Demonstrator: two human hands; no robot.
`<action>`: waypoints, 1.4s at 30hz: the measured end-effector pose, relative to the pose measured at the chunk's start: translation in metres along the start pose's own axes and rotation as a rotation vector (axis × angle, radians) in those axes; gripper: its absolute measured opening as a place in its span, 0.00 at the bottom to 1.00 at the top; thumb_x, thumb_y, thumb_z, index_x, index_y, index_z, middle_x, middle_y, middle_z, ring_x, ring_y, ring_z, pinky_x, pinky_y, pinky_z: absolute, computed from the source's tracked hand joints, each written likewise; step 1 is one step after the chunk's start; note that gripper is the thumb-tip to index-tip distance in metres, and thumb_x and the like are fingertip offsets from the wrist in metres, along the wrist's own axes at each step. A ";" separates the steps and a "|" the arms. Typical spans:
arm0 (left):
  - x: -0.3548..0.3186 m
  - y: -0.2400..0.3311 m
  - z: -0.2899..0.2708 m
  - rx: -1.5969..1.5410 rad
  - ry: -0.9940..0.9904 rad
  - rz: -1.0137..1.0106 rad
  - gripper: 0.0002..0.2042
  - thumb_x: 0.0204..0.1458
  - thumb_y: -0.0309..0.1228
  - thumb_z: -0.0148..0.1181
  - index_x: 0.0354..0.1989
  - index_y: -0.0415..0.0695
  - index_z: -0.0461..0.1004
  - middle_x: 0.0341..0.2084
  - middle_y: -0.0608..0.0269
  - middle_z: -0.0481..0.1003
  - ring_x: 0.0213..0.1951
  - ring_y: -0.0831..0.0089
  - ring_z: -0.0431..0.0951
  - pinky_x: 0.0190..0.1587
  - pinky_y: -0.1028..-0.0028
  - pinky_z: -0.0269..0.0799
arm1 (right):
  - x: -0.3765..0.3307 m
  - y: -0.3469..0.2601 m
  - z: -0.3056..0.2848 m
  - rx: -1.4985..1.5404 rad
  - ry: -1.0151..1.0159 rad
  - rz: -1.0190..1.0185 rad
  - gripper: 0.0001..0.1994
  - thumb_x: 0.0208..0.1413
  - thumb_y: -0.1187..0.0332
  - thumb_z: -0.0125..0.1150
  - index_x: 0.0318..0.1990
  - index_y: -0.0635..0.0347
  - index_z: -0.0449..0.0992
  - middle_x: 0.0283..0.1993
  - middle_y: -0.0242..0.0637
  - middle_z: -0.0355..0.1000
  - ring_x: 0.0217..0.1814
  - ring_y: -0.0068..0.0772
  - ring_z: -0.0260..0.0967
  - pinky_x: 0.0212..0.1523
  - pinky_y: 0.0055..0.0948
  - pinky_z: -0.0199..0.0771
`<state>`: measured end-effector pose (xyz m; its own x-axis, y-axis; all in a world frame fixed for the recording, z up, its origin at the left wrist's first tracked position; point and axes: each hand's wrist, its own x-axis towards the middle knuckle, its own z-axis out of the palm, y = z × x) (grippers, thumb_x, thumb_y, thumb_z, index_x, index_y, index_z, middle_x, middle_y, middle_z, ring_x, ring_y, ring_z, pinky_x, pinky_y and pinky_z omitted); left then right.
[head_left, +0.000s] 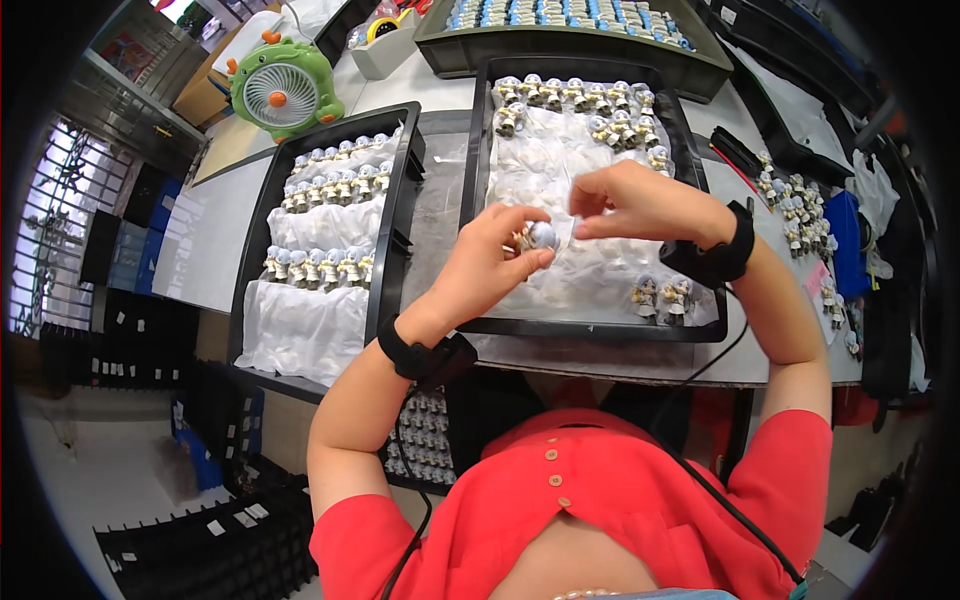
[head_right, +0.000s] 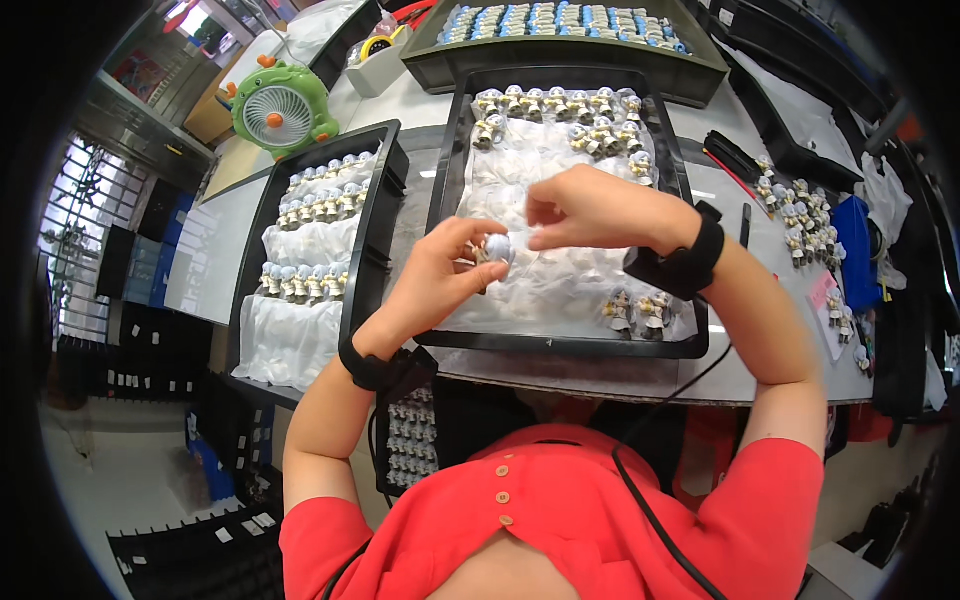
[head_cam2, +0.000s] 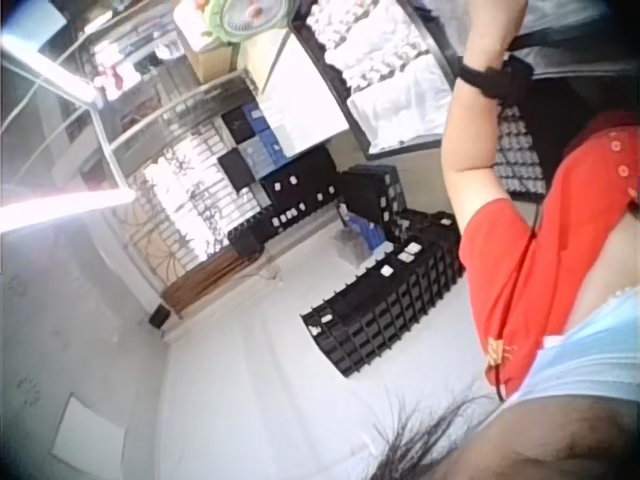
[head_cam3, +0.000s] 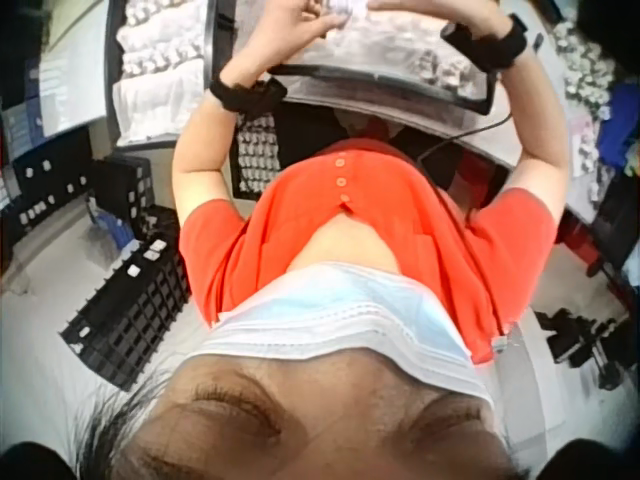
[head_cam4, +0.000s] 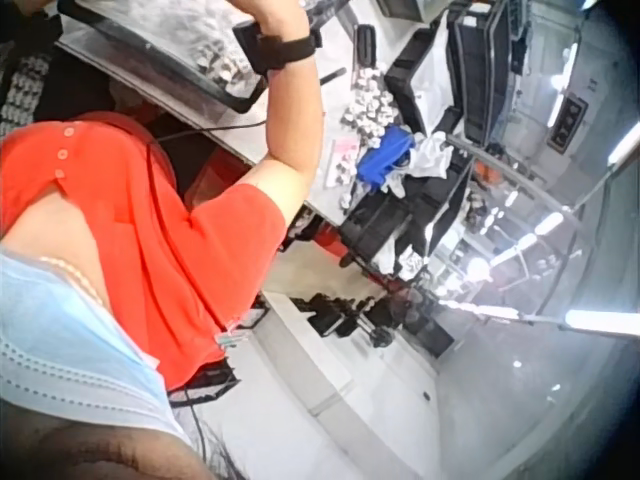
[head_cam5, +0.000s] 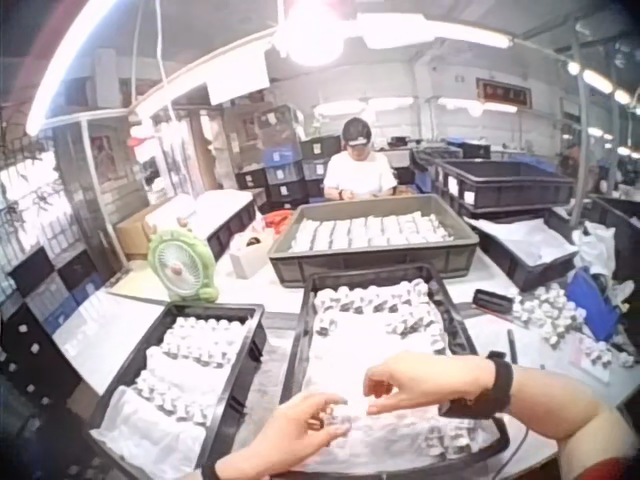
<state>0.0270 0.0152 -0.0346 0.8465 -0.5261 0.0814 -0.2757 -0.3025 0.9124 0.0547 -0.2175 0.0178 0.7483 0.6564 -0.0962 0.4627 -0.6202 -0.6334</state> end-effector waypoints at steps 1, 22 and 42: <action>0.000 0.003 0.001 0.204 -0.004 0.055 0.15 0.50 0.28 0.63 0.47 0.43 0.72 0.31 0.67 0.68 0.36 0.81 0.74 0.36 0.78 0.71 | -0.006 0.002 -0.004 -0.098 -0.085 0.084 0.17 0.47 0.63 0.66 0.38 0.66 0.74 0.34 0.44 0.75 0.37 0.36 0.73 0.38 0.30 0.71; 0.004 0.002 -0.003 -0.105 0.106 -0.085 0.23 0.56 0.28 0.55 0.60 0.35 0.60 0.45 0.55 0.74 0.44 0.72 0.76 0.47 0.74 0.71 | 0.007 -0.041 0.010 0.127 0.413 -0.264 0.31 0.41 0.73 0.67 0.56 0.56 0.64 0.43 0.41 0.70 0.43 0.34 0.70 0.46 0.30 0.71; 0.001 0.008 -0.001 -0.704 0.198 -0.026 0.26 0.53 0.21 0.54 0.62 0.39 0.56 0.57 0.57 0.62 0.52 0.70 0.70 0.54 0.70 0.69 | 0.035 -0.008 0.056 0.369 0.507 -0.424 0.41 0.39 0.74 0.70 0.64 0.51 0.58 0.54 0.39 0.68 0.55 0.35 0.67 0.54 0.33 0.69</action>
<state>0.0259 0.0125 -0.0265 0.9338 -0.3517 0.0666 0.0469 0.3045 0.9514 0.0504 -0.1652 -0.0239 0.7099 0.4732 0.5217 0.6373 -0.1164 -0.7617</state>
